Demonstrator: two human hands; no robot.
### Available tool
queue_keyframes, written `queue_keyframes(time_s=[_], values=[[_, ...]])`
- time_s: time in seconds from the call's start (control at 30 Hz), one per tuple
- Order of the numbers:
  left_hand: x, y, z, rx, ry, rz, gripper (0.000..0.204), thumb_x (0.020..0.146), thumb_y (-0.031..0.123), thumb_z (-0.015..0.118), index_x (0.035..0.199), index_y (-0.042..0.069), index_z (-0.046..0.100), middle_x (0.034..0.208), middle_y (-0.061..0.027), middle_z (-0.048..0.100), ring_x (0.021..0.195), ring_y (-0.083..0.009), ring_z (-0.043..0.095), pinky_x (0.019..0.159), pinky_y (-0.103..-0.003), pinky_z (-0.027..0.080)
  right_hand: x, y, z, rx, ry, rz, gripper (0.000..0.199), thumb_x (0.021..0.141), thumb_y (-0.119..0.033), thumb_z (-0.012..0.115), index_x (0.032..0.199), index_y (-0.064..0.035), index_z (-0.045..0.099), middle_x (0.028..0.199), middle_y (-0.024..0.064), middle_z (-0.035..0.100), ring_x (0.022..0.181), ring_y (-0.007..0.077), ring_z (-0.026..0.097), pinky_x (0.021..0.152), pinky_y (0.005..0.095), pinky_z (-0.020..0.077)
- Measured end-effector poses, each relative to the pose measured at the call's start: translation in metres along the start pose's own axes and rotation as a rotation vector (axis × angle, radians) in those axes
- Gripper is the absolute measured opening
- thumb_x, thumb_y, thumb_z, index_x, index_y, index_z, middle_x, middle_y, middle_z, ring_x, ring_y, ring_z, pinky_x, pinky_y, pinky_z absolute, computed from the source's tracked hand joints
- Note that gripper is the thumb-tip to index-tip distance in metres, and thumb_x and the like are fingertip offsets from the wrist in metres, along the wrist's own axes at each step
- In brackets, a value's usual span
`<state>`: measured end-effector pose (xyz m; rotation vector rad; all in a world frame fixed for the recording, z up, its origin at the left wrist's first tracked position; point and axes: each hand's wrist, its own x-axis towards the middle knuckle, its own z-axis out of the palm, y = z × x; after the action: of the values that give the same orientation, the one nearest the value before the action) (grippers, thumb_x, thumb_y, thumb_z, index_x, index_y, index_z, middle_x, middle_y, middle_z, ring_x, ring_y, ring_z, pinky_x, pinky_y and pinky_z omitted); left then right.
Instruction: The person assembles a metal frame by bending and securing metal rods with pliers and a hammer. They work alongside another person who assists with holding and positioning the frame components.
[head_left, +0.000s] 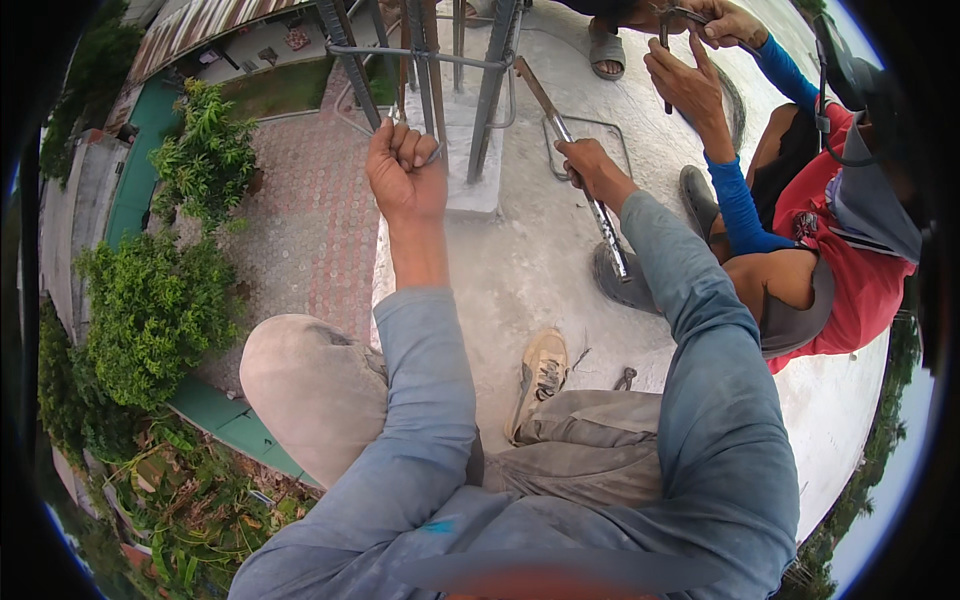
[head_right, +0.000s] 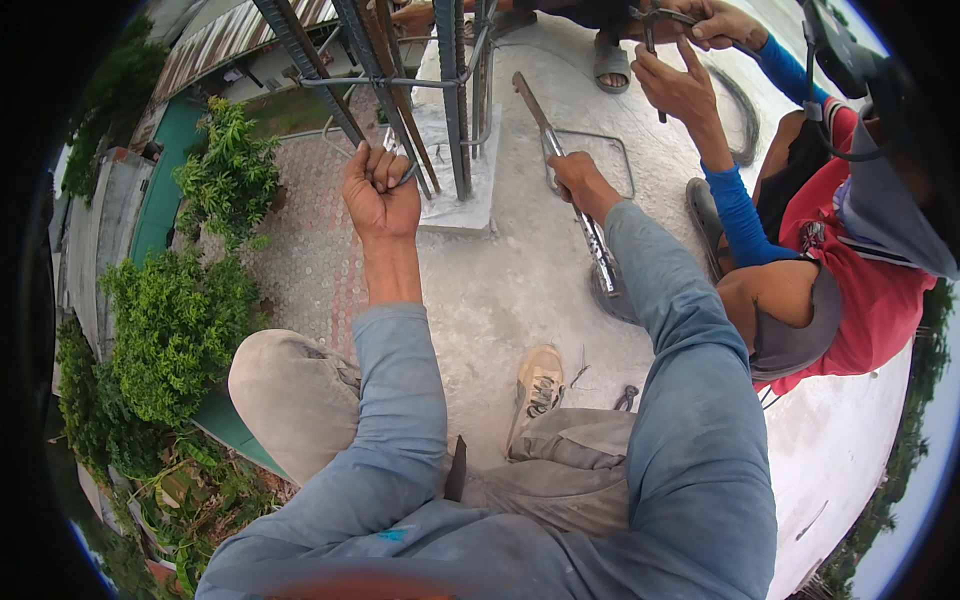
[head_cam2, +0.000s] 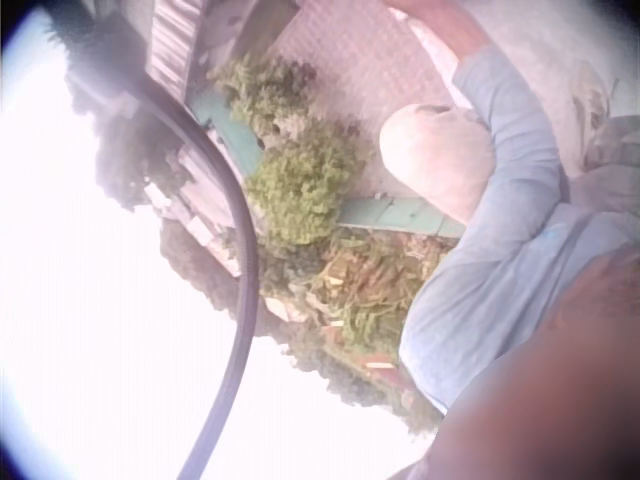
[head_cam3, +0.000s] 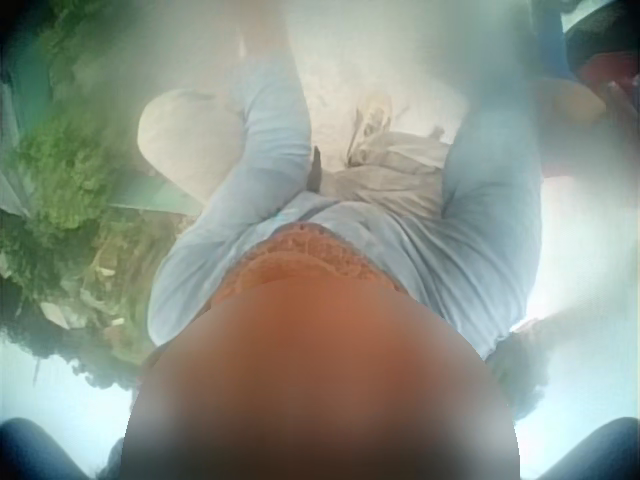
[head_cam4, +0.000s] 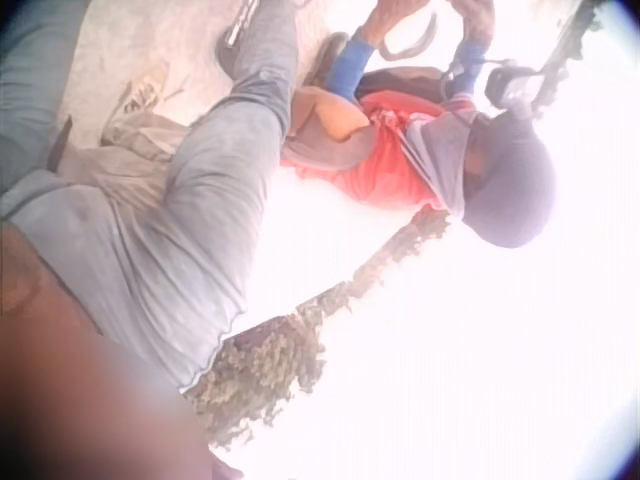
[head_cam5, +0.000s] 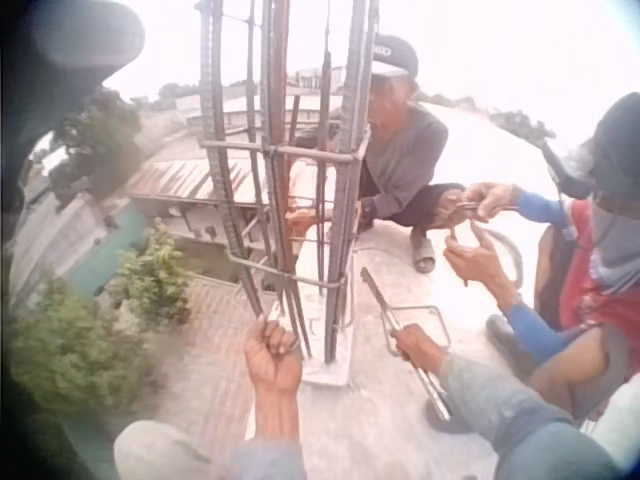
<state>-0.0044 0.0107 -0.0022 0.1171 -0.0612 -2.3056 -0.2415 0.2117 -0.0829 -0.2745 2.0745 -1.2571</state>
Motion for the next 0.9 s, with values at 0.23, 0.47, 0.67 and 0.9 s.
queue_keyframes(time_s=[0.23, 0.47, 0.67, 0.9], values=[[0.002, -0.004, -0.003, 0.021, 0.059, 0.044, 0.028, 0.107, 0.008, 0.05, 0.083, 0.013, 0.036, 0.067, 0.0047, 0.025, 0.055, -0.0075, 0.023, 0.053, -0.027, 0.029, -0.114, 0.023, 0.026, 0.09, 0.114, 0.234, 0.029, 0.097, -0.028, 0.07, 0.093, -0.0052, 0.053, 0.068, 0.0026, 0.052, 0.05, 0.0133, 0.048, 0.043, 0.0309, 0.0399], [0.001, -0.006, 0.002, 0.036, 0.058, 0.048, 0.027, 0.107, 0.007, 0.05, 0.083, 0.012, 0.037, 0.067, 0.0045, 0.026, 0.055, -0.0077, 0.024, 0.053, -0.027, 0.029, -0.185, 0.033, 0.02, 0.115, 0.092, 0.276, 0.024, 0.098, -0.027, 0.068, 0.094, -0.009, 0.052, 0.067, -0.001, 0.049, 0.05, 0.0102, 0.048, 0.043, 0.0282, 0.0412], [0.0, -0.006, 0.007, 0.079, 0.106, 0.076, 0.028, 0.106, 0.007, 0.05, 0.082, 0.012, 0.038, 0.067, 0.0041, 0.026, 0.055, -0.008, 0.024, 0.053, -0.027, 0.028, -0.253, 0.019, -0.024, -0.118, -0.093, 0.317, 0.024, 0.099, -0.028, 0.066, 0.094, -0.0095, 0.051, 0.067, -0.0023, 0.047, 0.05, 0.0074, 0.045, 0.043, 0.0269, 0.0385], [-0.002, 0.0, 0.012, 0.052, 0.113, 0.038, 0.031, 0.102, 0.004, 0.054, 0.079, 0.013, 0.037, 0.066, 0.0043, 0.028, 0.054, -0.0082, 0.026, 0.054, -0.028, 0.031, -0.302, 0.059, -0.025, -0.109, -0.058, 0.244, 0.032, 0.099, -0.035, 0.07, 0.092, -0.0119, 0.05, 0.066, -0.0036, 0.048, 0.049, 0.0071, 0.045, 0.042, 0.0265, 0.0368]])
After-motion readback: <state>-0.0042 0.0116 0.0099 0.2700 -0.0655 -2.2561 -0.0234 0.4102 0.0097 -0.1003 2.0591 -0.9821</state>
